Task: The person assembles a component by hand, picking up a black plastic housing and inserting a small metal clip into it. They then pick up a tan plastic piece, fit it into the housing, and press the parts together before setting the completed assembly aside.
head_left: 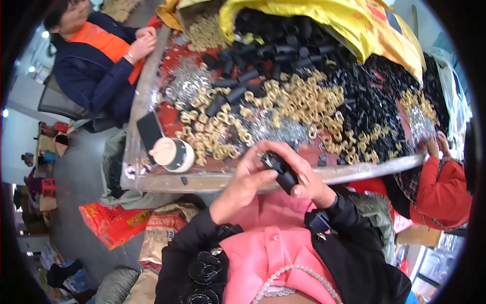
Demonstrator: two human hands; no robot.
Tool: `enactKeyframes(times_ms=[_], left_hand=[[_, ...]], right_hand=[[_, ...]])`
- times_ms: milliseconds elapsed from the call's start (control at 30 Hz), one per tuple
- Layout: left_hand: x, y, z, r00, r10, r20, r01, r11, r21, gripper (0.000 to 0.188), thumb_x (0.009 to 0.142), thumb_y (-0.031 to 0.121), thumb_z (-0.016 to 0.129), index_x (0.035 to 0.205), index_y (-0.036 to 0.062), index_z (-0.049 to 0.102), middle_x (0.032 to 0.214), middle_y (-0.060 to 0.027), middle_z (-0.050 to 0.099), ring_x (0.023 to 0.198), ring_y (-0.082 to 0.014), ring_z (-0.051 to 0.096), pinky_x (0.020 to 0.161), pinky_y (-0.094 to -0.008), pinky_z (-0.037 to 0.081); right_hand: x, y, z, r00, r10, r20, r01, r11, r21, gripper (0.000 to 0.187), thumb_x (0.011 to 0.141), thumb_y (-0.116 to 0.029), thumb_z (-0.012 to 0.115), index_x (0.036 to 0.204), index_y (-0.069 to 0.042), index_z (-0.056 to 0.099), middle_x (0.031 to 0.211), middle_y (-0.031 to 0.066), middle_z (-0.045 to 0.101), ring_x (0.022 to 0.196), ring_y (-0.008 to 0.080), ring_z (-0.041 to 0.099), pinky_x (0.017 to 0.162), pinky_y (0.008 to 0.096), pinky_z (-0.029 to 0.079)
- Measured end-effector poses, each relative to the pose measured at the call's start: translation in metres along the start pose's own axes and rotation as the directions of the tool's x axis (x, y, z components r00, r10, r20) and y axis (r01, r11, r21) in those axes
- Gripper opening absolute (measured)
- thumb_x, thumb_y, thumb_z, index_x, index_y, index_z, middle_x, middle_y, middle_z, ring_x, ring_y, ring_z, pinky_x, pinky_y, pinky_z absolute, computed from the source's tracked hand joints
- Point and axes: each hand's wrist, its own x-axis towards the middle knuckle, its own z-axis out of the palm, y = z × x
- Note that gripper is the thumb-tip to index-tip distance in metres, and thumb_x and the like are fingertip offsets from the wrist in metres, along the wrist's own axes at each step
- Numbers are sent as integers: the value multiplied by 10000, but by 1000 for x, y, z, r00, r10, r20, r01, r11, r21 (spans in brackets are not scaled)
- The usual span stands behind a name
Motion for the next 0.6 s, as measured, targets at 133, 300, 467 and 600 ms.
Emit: enactKeyframes(times_ms=[133, 300, 467, 600], left_hand=[[4, -6, -6, 998, -55, 1, 55, 994, -99, 581, 739, 20, 599, 1240, 62, 309, 984, -62, 517, 926, -145, 517, 808, -280, 431], [6, -14, -8, 998, -62, -20, 60, 993, -99, 557, 753, 82, 599, 1219, 35, 297, 993, -63, 512, 926, -167, 544, 776, -298, 482], [11, -22, -14, 995, -94, -19, 91, 986, -142, 542, 758, 95, 602, 1209, 35, 307, 1012, -64, 504, 933, -164, 538, 774, -299, 484], [15, -23, -14, 994, -103, -31, 97, 984, -147, 507, 760, 104, 603, 1183, 33, 333, 1026, -61, 497, 945, -165, 532, 774, -301, 485]], right_hand=[[-2, 5, 9, 994, 29, -106, -11, 985, 173, 855, 694, -560, 521, 1264, 28, 273, 1242, 172, 346, 1154, 259, 348, 961, 350, 250], [-5, 9, 11, 977, 76, -197, -21, 964, 266, 833, 708, -562, 511, 1258, 20, 283, 1208, 155, 392, 1124, 228, 382, 945, 335, 277], [-6, 15, 7, 971, 128, -202, -75, 965, 252, 821, 714, -571, 495, 1247, 22, 297, 1180, 151, 423, 1109, 224, 397, 939, 332, 286], [-6, 21, 5, 966, 130, -224, -78, 971, 226, 810, 720, -571, 484, 1244, 19, 302, 1168, 145, 439, 1098, 225, 407, 935, 331, 290]])
